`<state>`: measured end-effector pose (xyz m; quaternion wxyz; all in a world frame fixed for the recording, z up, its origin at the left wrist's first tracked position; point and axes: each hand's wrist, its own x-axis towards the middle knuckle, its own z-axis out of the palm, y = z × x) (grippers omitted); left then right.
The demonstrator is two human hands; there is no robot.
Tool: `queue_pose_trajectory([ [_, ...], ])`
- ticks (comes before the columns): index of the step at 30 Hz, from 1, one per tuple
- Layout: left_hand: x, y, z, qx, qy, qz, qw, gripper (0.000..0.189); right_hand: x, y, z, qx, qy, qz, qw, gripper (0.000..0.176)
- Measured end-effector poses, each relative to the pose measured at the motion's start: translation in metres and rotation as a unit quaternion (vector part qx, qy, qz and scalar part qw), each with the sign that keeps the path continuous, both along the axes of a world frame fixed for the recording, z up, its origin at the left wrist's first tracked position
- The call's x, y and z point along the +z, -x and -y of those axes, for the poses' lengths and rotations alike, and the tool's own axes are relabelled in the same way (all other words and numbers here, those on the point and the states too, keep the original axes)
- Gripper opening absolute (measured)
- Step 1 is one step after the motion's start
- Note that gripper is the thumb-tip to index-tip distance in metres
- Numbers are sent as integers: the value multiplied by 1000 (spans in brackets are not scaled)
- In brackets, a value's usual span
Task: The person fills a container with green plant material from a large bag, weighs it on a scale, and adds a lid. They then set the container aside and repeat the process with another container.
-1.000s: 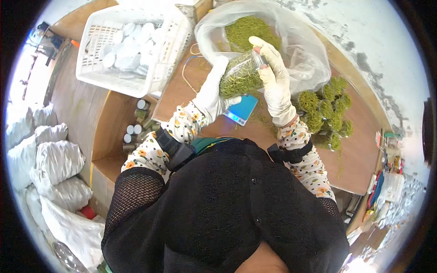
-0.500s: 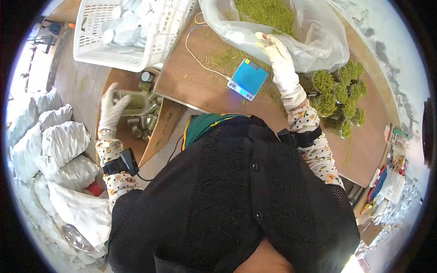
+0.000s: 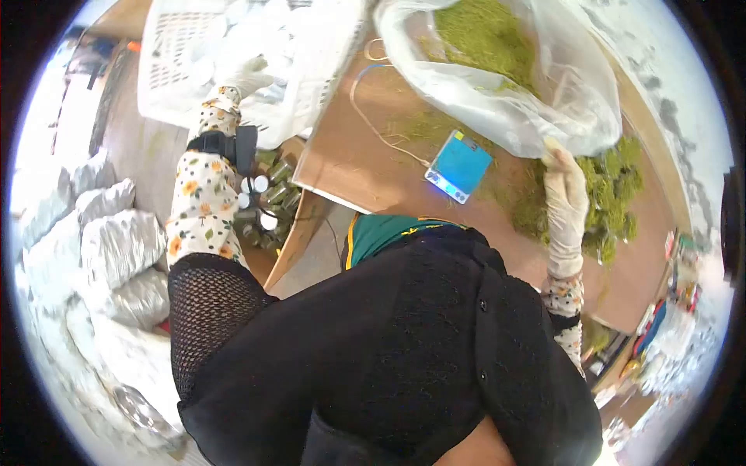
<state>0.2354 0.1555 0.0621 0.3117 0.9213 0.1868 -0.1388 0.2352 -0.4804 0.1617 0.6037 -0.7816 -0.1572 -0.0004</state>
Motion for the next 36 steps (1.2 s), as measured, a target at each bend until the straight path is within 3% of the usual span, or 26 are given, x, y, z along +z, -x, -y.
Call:
queue_pose_trajectory([
  [2,-8,6,10,4,104,48,993,62,-3,12,42,-76,76,63,992,39],
  [5,-65,-22,-26,-61,37,-17,997,61,1,42,86,-215,179,59,958,42],
  [6,-85,-37,-34,-76,10,-41,996,61,-8,52,95,-262,166,66,948,43],
  [7,-101,-50,-40,-89,-19,-66,994,61,-15,66,102,-290,261,96,915,46],
  [8,-115,-62,-43,-98,-43,-87,990,60,-17,71,106,-258,373,139,880,54],
  [9,-127,-70,-46,-104,-66,-104,987,60,-17,81,100,-256,397,98,876,60],
  [11,-142,-81,-49,-112,-103,-130,980,59,-32,88,81,-272,359,83,889,60],
  [17,-152,-79,-58,-109,-158,-161,968,58,-51,86,51,-269,493,28,827,60],
  [24,-155,-68,-64,-100,-188,-168,963,56,-77,80,65,-279,381,38,881,46],
  [27,-154,-67,-71,-92,-199,-165,962,55,-89,80,71,-285,417,78,860,38],
  [31,-151,-69,-78,-73,-209,-147,964,54,-86,81,76,-263,428,52,863,39],
  [34,-144,-66,-90,-34,-202,-88,975,53,-80,82,75,-259,416,84,868,34],
  [36,-127,-46,-89,24,-139,37,989,47,-67,82,78,-248,388,127,879,31],
])
